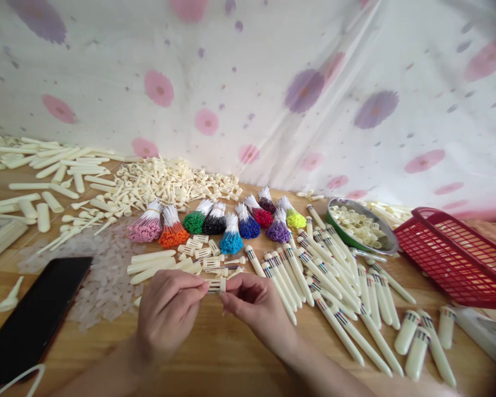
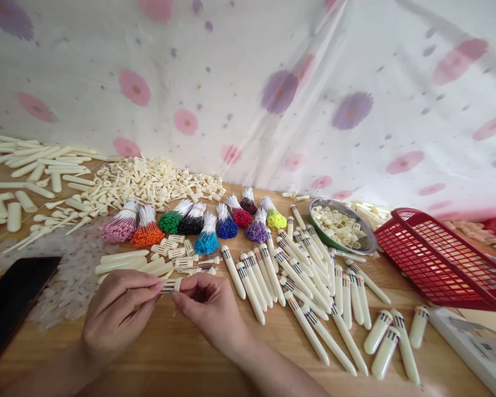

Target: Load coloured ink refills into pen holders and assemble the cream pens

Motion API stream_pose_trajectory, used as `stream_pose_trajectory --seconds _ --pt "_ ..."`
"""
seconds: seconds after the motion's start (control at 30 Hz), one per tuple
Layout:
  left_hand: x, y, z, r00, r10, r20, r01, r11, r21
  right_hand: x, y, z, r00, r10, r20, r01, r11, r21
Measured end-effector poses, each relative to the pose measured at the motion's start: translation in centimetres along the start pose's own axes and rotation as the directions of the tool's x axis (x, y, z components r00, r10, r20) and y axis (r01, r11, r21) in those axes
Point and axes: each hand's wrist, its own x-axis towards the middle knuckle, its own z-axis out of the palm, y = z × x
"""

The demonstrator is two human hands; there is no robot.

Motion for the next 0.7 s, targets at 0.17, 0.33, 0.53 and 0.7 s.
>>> stream_pose_trajectory --seconds 0.17,0.33,0.53,0.7 --pt "-0.16 -0.23 0.23 0.996 -0.09 0.011 0.09 0.992 -0.094 0.21 0.26 0.06 0.999 0.031 0.015 -0.031 0.997 0.069" --pt "-0.38 -0.32 0.49 0.99 -0.14 0.033 0.143 0.98 -0.138 0.35 0.41 0.04 0.999 0.033 0.021 -0.034 0.997 0.072" --pt "-0.16 -0.41 0.62 0.98 -0.164 0.113 0.178 0.975 -0.13 0.48 0.21 -0.15 0.997 0.079 0.008 -0.08 0.993 0.093" --pt "-0.27 -0.7 0.83 0.953 -0.201 0.227 0.246 0.949 -0.194 0.71 -0.09 -0.51 0.997 0.078 0.007 -0.079 0.994 0.075"
